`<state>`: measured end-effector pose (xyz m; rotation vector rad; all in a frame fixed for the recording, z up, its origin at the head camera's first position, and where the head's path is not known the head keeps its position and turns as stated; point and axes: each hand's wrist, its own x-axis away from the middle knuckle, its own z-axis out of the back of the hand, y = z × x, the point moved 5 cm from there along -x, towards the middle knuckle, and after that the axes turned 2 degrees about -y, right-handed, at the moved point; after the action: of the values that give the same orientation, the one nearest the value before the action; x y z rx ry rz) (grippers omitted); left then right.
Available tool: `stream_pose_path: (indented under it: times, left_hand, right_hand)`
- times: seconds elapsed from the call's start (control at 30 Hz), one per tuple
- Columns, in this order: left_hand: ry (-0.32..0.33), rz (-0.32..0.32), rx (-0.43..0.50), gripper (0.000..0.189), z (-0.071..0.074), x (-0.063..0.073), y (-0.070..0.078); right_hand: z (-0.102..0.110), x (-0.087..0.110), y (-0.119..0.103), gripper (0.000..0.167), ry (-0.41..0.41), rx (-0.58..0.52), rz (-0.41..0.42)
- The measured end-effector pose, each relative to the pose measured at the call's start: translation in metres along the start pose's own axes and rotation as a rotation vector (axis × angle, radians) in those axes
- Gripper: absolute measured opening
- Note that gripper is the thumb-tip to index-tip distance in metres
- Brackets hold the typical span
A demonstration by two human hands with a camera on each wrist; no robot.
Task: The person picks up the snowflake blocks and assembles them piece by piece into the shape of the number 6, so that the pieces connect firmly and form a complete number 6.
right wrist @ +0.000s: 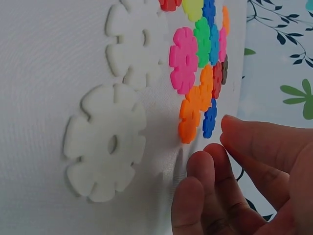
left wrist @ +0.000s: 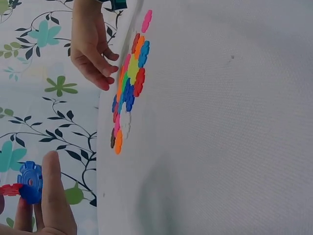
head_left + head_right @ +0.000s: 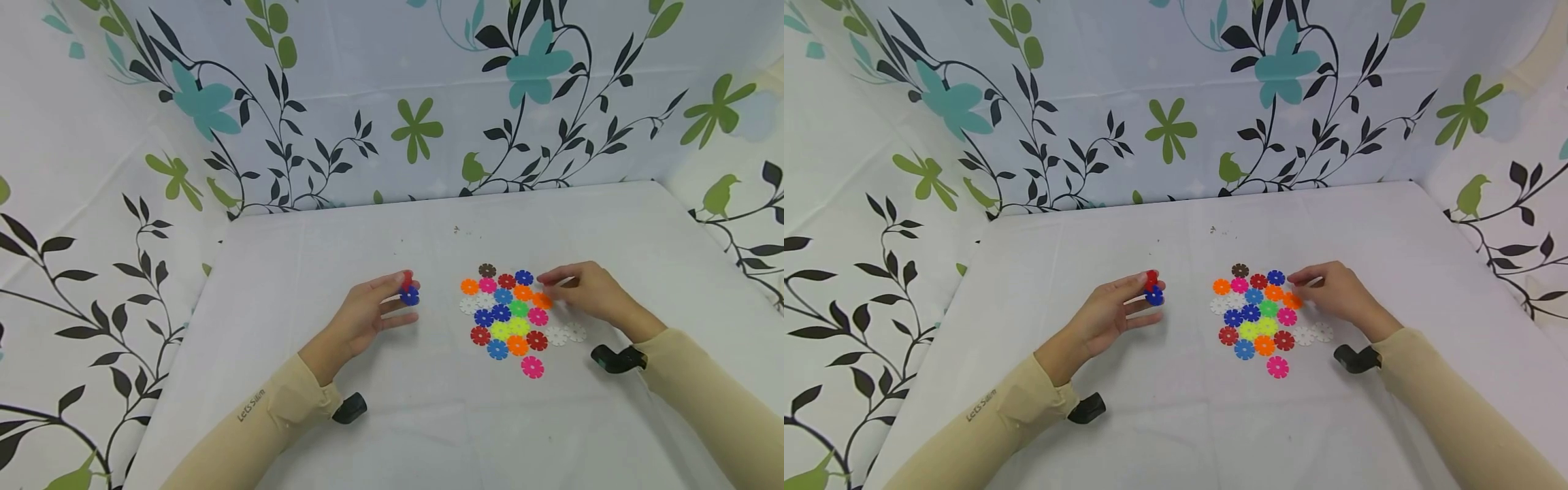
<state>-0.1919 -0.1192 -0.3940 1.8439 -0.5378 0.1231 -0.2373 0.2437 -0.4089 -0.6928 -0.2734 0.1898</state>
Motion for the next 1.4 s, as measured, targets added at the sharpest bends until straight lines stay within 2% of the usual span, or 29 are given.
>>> stream_pose_path:
  times: [0.2,0.63,0.87,1.4]
  left_hand:
    - [-0.006,0.01,0.007,0.037,0.0001,0.0004,-0.0015]
    - [-0.035,-0.022,0.044,0.035,-0.0016,-0.0006,0.0]
    - [-0.04,-0.037,0.024,0.041,-0.0017,0.0005,0.0009]
    - [-0.05,-0.044,0.026,0.041,-0.0006,0.0005,-0.0029]
  right_hand:
    - [-0.0022,0.0011,-0.0005,0.036,-0.024,0.049,0.002]
    - [-0.0072,-0.0012,-0.0009,0.036,-0.049,0.115,-0.01]
    - [-0.0076,-0.0021,-0.0028,0.035,-0.054,0.119,0.005]
    - [-0.0073,-0.0026,-0.0022,0.034,-0.061,0.115,-0.008]
